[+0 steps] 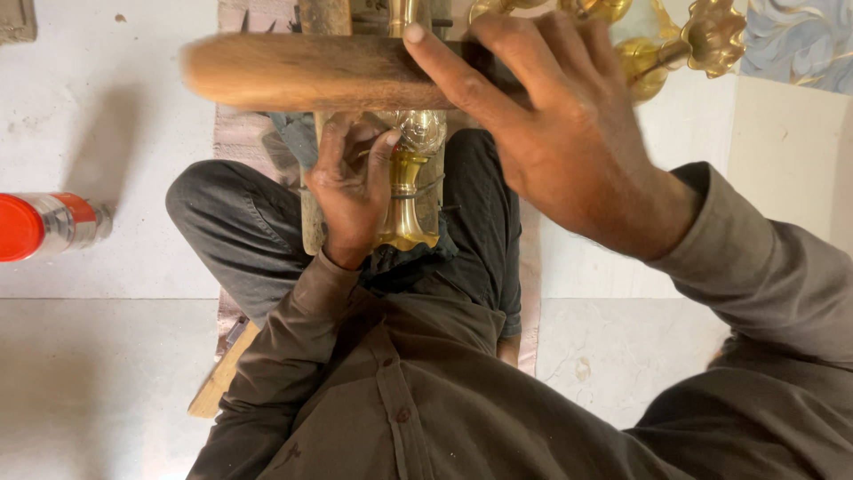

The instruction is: The person sits on the floor with a brass vase clamped to a wooden block on their lap. They hold a small chisel against the vase's surface and strike it with a wooden mallet, working around the bulbous body to emboss a decorative pattern, repositioning the chisel repeatedly.

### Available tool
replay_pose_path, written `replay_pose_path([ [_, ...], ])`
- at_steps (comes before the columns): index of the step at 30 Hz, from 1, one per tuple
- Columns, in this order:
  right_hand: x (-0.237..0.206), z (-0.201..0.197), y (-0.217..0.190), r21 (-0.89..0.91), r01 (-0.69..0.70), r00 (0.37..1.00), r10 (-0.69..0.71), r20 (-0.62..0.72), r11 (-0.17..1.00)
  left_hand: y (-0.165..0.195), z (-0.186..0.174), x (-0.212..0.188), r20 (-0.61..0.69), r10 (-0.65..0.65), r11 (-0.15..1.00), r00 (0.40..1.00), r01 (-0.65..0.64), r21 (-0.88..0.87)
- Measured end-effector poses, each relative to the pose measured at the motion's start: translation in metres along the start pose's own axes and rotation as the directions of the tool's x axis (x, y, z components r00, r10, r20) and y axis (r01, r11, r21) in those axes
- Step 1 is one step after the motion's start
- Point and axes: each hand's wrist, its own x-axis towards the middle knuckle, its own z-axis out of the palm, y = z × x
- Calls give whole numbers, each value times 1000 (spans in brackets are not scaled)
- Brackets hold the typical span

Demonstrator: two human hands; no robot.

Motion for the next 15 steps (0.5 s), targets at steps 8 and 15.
replay_pose_path([
  [8, -10, 1, -2, -191, 56, 998, -56, 5, 980, 2, 3, -4, -1, -30, 999, 1000, 30, -37],
  [15, -14, 6, -5, -20, -22, 1000, 22, -16, 1000, 2, 3, -4, -2, 20, 1000, 1000, -20, 4],
])
